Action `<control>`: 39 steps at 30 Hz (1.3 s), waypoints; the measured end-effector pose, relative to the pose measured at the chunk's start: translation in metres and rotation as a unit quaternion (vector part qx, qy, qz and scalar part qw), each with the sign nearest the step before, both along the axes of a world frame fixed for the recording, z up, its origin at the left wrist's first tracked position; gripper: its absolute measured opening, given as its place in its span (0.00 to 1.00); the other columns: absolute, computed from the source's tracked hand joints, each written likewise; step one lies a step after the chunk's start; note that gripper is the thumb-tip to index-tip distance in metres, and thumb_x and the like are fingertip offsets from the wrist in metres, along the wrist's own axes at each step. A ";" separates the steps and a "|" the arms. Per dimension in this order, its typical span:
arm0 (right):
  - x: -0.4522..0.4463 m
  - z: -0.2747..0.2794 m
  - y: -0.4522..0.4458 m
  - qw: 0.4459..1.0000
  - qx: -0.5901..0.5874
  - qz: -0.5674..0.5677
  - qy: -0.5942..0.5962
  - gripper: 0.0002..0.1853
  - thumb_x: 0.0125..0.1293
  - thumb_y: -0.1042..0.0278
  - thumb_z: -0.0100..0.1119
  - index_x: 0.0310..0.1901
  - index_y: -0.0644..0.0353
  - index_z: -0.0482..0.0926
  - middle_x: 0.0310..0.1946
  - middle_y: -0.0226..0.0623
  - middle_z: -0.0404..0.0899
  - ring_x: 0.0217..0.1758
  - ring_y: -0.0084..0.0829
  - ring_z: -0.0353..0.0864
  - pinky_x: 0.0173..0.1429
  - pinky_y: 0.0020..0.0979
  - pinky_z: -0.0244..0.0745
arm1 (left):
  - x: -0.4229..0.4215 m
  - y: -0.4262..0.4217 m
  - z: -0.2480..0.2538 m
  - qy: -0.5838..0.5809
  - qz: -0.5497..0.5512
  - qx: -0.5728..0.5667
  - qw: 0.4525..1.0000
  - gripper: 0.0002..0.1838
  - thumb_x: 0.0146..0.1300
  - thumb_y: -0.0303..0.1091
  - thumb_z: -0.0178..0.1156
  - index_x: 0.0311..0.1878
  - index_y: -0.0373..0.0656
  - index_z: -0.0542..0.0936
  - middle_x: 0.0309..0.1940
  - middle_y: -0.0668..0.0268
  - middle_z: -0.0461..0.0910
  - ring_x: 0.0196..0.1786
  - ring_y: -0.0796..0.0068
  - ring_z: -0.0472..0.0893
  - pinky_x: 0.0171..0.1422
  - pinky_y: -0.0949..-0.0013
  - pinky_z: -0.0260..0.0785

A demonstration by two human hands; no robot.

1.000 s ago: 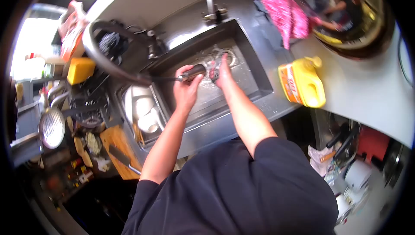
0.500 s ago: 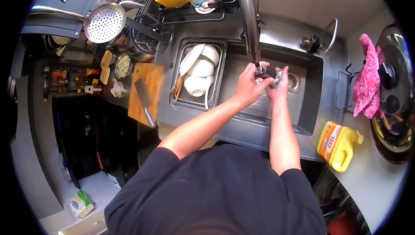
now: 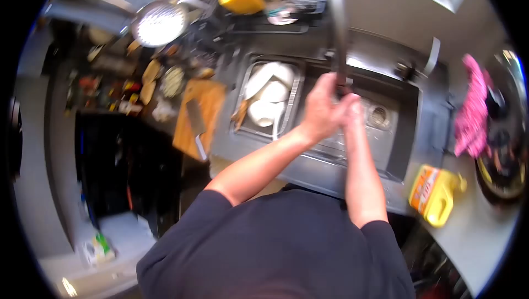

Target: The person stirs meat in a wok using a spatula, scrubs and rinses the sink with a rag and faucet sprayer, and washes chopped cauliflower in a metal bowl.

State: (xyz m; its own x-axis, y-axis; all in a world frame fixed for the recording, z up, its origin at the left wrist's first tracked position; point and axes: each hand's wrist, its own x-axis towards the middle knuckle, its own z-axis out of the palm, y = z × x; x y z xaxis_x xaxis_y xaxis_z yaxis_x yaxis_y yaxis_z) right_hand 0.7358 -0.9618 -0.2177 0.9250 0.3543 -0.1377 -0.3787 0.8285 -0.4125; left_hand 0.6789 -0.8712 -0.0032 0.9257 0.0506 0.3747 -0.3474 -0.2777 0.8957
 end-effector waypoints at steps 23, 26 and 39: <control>-0.022 0.105 -0.161 0.947 -0.202 -0.178 0.174 0.28 0.76 0.42 0.60 0.22 0.42 0.61 0.15 0.17 0.55 0.14 0.17 0.54 0.16 0.24 0.44 | -0.062 0.080 -0.070 0.203 -0.036 0.056 0.977 0.19 0.67 0.33 0.72 0.59 0.38 0.84 0.50 0.59 0.87 0.49 0.70 0.87 0.55 0.70 0.81; -0.035 0.063 -0.156 0.934 -0.258 -0.115 0.217 0.28 0.71 0.40 0.66 0.22 0.46 0.65 0.16 0.23 0.62 0.17 0.24 0.65 0.24 0.29 0.63 | -0.098 0.144 -0.065 0.247 0.089 -0.177 0.948 0.11 0.74 0.28 0.65 0.56 0.37 0.84 0.46 0.64 0.86 0.48 0.79 0.85 0.54 0.72 0.80; -0.077 -0.036 -0.124 0.570 -0.818 -0.068 0.028 0.15 0.72 0.61 0.56 0.50 0.62 0.83 0.20 0.31 0.73 0.16 0.24 0.69 0.21 0.33 0.62 | -0.003 0.683 -0.168 0.219 0.515 -0.371 0.742 0.26 0.73 0.31 0.49 0.72 0.37 0.63 0.60 0.46 0.71 0.50 0.43 0.78 0.63 0.36 0.76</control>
